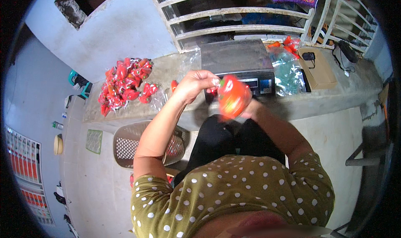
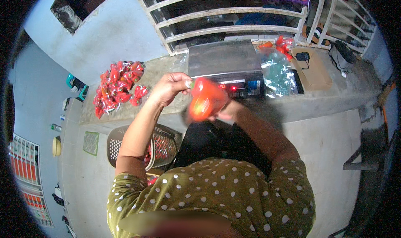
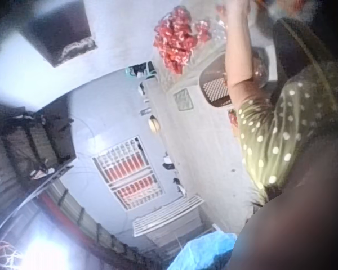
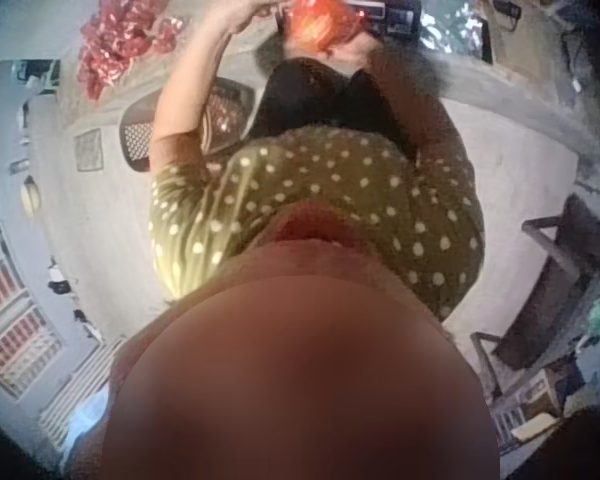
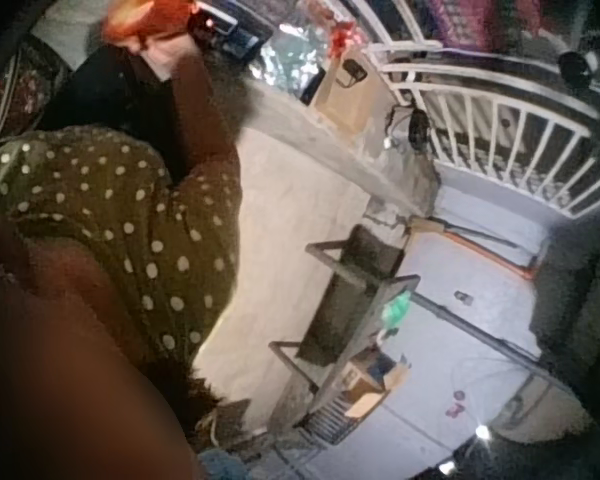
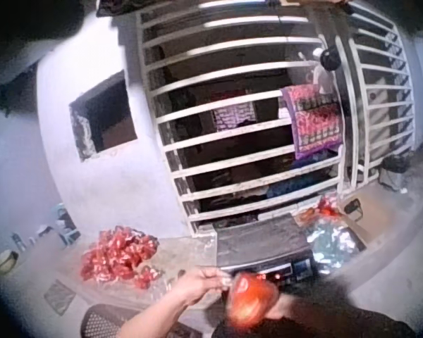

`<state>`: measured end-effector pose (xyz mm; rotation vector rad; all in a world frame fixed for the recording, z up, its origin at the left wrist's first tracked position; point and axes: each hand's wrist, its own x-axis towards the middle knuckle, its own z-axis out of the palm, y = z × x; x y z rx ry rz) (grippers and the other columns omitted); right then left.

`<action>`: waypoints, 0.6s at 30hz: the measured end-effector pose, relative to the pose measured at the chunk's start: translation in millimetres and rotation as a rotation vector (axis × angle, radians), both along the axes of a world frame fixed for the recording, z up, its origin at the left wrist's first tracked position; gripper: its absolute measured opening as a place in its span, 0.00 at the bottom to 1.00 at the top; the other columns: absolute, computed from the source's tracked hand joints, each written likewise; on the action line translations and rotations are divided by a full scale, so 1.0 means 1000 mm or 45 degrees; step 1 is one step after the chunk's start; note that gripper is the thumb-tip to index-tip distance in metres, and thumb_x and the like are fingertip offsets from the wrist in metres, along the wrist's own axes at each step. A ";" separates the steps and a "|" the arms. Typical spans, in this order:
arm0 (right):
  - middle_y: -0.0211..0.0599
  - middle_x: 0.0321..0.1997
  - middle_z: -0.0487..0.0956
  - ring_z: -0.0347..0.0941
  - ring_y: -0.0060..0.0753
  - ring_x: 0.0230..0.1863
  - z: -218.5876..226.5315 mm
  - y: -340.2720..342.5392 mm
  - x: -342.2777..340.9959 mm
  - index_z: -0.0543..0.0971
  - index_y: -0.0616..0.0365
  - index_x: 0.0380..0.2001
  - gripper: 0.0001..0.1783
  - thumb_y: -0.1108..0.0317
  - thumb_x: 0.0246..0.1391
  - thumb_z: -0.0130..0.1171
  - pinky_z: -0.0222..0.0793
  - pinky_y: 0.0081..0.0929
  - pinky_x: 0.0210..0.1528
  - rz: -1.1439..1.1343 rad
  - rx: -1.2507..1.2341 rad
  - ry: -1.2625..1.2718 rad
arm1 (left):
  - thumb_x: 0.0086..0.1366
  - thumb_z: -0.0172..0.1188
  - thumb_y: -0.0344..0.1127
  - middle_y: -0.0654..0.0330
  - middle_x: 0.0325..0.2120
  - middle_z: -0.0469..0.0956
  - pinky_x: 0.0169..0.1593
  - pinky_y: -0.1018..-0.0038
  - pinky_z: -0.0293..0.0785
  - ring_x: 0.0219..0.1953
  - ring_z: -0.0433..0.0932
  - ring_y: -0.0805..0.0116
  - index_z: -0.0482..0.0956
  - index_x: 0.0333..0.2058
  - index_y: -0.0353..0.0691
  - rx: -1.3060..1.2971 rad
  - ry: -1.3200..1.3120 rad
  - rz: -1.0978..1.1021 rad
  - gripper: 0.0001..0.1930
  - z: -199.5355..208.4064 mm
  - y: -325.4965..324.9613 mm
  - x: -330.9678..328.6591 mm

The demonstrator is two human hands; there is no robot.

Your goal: The person weighs red bell peppers on a digital scale, places them into clear plastic bags, and ties the bags shut. The person repeats this process for multiple peppers, moving the finished bags to a pile on the counter.

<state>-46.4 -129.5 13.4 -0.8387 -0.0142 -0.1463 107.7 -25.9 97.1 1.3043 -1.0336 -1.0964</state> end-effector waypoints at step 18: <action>0.23 0.17 0.67 0.59 0.12 0.13 0.024 -0.063 0.032 0.72 0.56 0.27 0.08 0.66 0.53 0.46 0.53 0.11 0.13 -0.289 -0.720 0.285 | 0.53 0.57 0.31 0.61 0.23 0.77 0.29 0.78 0.69 0.24 0.74 0.74 0.77 0.27 0.34 0.204 -1.131 0.344 0.06 -0.011 -0.019 0.009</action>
